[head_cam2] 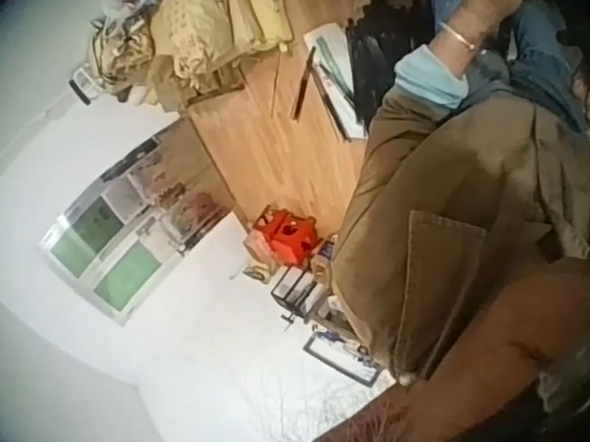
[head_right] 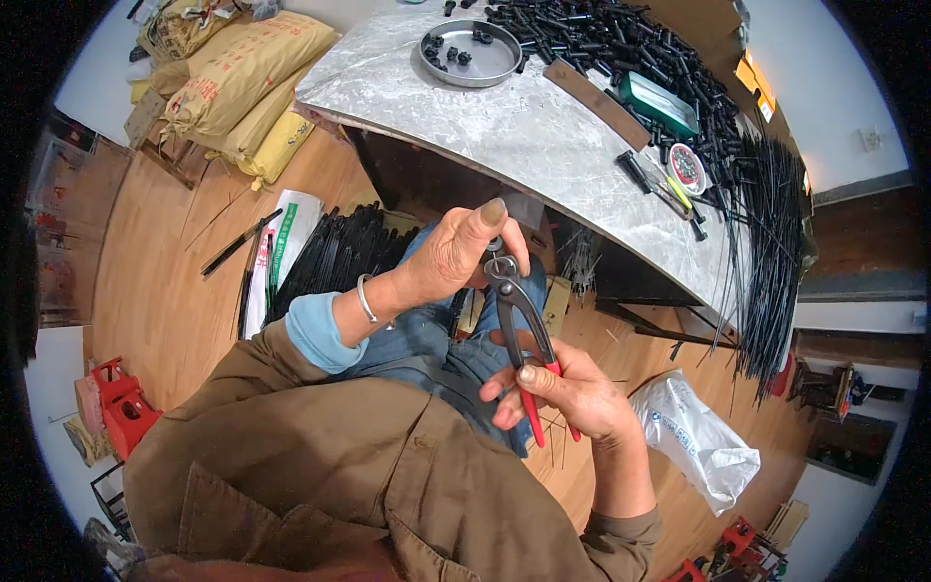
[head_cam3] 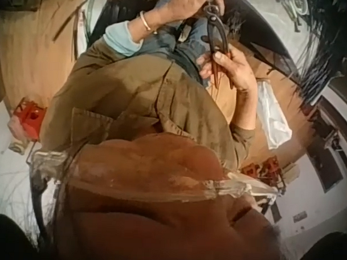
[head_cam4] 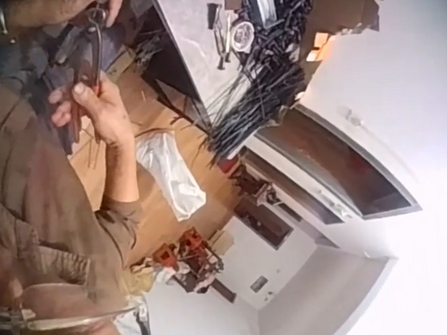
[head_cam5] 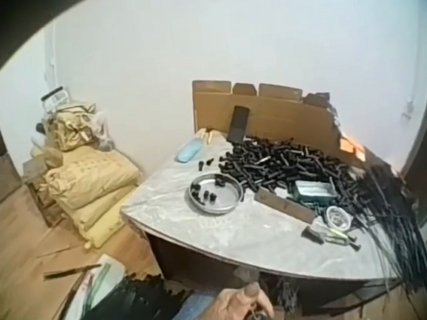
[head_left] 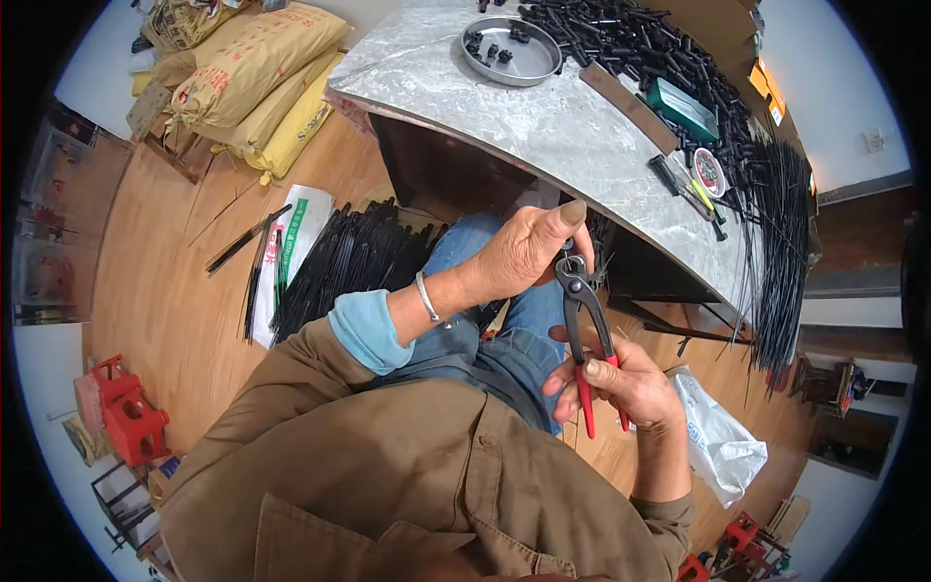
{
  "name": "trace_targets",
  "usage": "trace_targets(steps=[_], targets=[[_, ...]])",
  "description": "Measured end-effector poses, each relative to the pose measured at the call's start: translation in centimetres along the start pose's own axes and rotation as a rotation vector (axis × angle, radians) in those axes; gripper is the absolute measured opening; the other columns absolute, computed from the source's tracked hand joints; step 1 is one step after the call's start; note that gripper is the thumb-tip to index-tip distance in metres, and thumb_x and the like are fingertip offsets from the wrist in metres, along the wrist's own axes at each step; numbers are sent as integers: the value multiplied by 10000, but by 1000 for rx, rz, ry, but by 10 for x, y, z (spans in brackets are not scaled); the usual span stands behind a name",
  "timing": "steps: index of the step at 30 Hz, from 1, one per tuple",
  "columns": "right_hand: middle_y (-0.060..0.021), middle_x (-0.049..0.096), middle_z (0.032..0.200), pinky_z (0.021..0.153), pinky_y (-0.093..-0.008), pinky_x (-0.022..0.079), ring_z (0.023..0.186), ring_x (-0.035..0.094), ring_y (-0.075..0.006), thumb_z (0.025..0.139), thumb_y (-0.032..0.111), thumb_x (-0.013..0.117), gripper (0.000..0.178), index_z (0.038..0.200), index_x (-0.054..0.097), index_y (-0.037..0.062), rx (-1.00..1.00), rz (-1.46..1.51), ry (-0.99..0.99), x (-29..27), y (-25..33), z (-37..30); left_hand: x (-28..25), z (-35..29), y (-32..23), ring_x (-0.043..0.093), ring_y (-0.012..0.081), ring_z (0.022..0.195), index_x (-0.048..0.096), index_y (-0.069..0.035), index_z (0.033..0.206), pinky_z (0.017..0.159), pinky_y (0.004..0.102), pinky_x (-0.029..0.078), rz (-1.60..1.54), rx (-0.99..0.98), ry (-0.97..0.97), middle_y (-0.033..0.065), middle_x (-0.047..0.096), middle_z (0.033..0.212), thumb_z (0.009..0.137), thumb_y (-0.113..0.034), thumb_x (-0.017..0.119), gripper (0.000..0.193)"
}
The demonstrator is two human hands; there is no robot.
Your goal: Assembling black plastic rods into a circular base using pliers to secure them.
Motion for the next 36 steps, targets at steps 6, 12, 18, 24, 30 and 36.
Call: trace_targets(steps=[6,12,18,24,30,36], targets=[[-268,637,928,625,-393,563,700,680,-330,903,201,583,580,1319,340,-121,24,21,-25,1,3,-3,0,-3,6,465,63,536,650,-33,740,473,206,352,-10,-72,-15,-11,520,605,940,-663,244,776],[-120,557,682,482,-322,500,520,576,-204,935,283,561,401,1130,463,-54,46,13,-26,1,-6,-5,3,-3,4,476,69,543,651,-25,724,464,214,362,13,-93,35,-4,520,607,929,-679,256,791],[-22,419,596,413,-252,379,443,417,-109,979,364,482,366,842,456,27,62,-46,-46,0,-15,1,6,1,14,471,82,532,660,-9,727,461,229,361,13,-104,89,6,513,590,913,-703,264,821],[-4,417,583,402,-253,376,446,431,-100,989,395,450,393,798,438,52,45,-170,-77,-5,-13,2,10,4,14,455,87,515,656,5,732,455,240,359,3,-159,155,8,508,584,923,-684,277,809],[-46,471,587,424,-294,424,453,495,-160,969,214,515,230,817,457,52,59,-356,-194,-22,-16,9,14,13,8,454,92,496,633,18,715,479,255,349,-14,-10,170,23,500,556,956,-611,296,754],[-123,620,795,630,-400,470,731,609,-314,671,-20,623,257,904,591,83,-869,-1713,-849,-75,96,-20,-12,14,25,291,39,421,608,26,816,392,220,224,-239,-130,-110,-34,336,486,961,-614,300,725]])
Point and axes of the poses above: each hand's wrist, its own z-axis towards the middle knuckle, its own x-axis out of the palm, y = z × x, the point moved 10 cm from there along z, towards the middle knuckle
